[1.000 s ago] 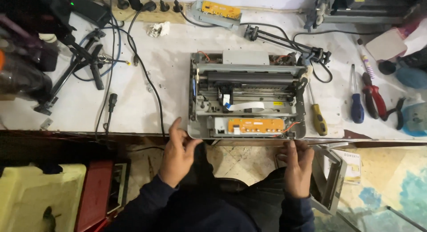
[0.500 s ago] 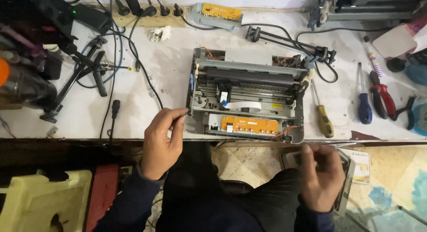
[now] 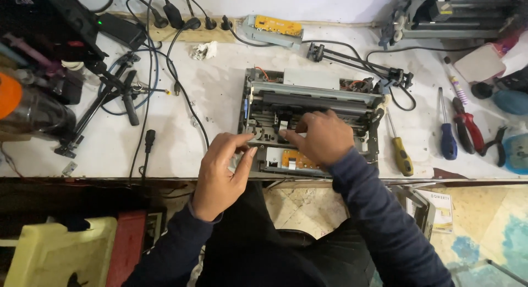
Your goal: Disassembling and inspecting the internal components of a printer using a screwdriver on a repair bench.
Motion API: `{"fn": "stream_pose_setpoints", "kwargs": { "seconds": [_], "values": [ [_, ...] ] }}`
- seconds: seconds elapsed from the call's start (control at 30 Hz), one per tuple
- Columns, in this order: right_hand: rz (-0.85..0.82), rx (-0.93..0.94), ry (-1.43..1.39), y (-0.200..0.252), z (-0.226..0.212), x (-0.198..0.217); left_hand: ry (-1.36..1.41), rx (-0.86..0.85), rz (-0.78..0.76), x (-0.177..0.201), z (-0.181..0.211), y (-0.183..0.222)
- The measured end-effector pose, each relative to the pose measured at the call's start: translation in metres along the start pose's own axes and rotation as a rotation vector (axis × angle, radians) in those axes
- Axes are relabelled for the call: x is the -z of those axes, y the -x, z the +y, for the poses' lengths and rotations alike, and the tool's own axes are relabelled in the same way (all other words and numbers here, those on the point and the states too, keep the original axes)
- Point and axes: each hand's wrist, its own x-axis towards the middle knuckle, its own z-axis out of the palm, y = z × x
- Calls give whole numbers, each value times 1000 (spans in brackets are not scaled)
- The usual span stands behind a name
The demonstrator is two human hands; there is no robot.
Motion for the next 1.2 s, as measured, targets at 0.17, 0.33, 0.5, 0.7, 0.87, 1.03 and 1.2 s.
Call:
{"fn": "stream_pose_setpoints", "kwargs": {
  "seconds": [0.17,0.33,0.5,0.7,0.87,1.03,1.2],
  "values": [
    [-263,-210,-145,-11,-3,-3,32,69,-19,0,-13,12],
    [-225,-213,-280,-26,12,-20,70,104,-38,-1,-13,12],
    [-207,-231,-326,-29,12,-23,66,82,-29,-8,-17,12],
    [-211,-265,-375,-23,7,-15,64,92,-32,-9,-21,12],
    [-239,-269,-351,-18,0,-2,65,104,-33,-9,-24,13],
    [-232,-238,-361,-17,-1,-1,69,105,-43,-15,-22,14],
    [-236,-255,-337,-16,-3,1,77,101,-50,-19,-21,14]
  ]
}}
